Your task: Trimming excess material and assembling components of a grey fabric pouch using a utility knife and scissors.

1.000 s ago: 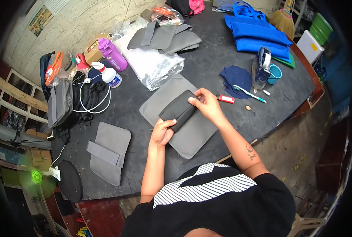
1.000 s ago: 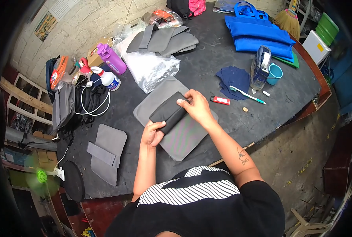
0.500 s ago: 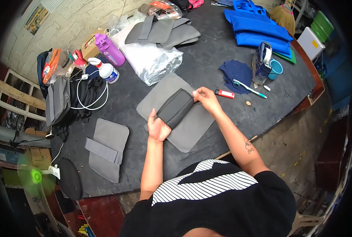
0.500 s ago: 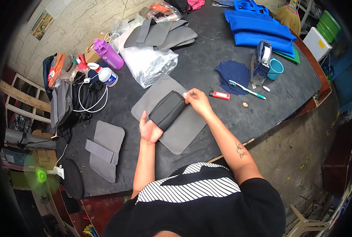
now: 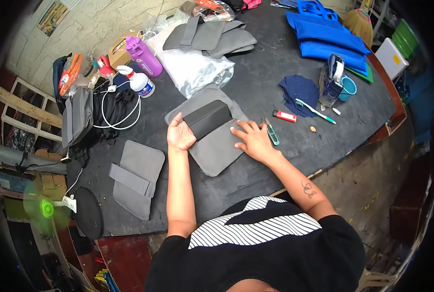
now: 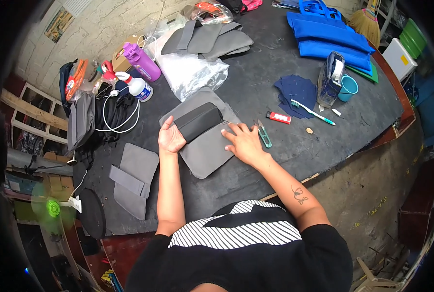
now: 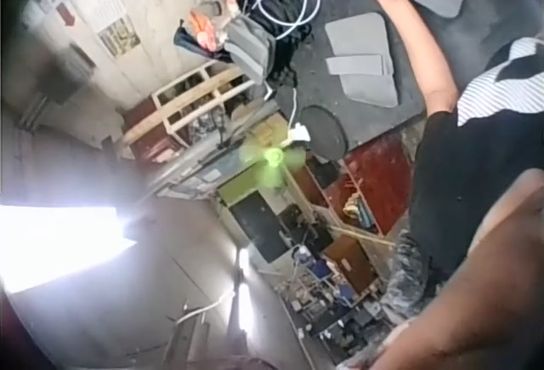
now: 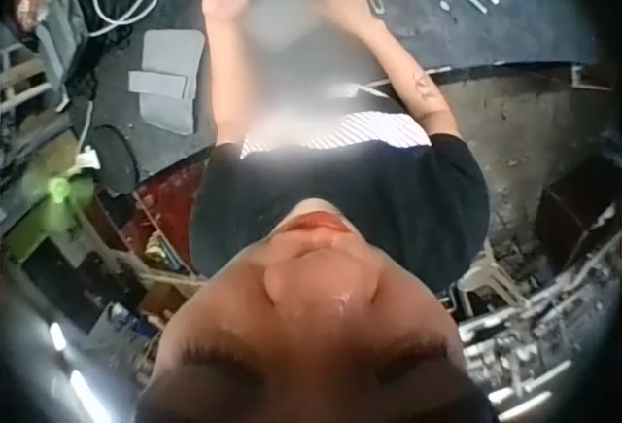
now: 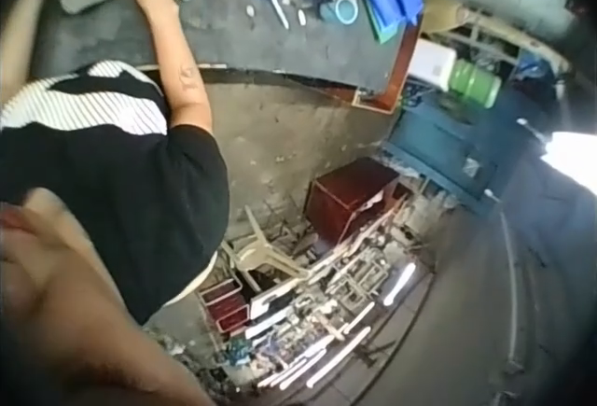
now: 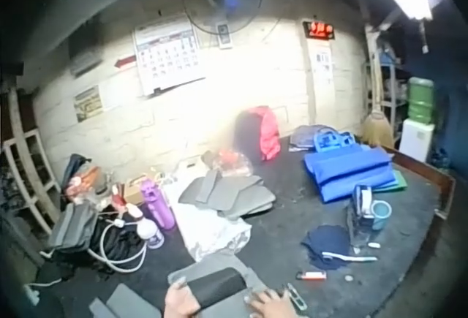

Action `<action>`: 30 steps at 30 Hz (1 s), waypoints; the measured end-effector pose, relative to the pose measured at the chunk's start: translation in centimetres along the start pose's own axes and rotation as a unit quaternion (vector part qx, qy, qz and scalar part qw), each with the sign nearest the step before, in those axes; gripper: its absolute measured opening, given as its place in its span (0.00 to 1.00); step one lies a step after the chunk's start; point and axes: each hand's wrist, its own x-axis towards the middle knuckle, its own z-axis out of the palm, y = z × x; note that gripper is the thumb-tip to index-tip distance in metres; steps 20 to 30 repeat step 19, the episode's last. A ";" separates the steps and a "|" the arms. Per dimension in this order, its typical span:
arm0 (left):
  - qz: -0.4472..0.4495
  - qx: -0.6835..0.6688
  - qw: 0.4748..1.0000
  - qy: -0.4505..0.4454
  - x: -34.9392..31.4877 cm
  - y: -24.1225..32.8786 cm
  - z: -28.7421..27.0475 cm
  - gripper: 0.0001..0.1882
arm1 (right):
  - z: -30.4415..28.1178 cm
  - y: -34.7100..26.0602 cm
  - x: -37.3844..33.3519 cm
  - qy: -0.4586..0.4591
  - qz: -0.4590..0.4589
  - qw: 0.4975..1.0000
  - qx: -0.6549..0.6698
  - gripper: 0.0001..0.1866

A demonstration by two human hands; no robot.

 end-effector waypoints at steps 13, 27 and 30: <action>-0.034 0.379 0.893 0.239 -0.7 -0.8 1.0 0.23 | -2.2 2.8 -0.5 0.180 0.107 0.962 0.175 0.21; 0.004 0.515 0.794 0.324 -0.6 -1.4 2.0 0.25 | -2.3 2.5 -0.3 0.046 0.198 0.969 0.143 0.29; 0.004 0.515 0.794 0.324 -0.6 -1.4 2.0 0.25 | -2.3 2.5 -0.3 0.046 0.198 0.969 0.143 0.29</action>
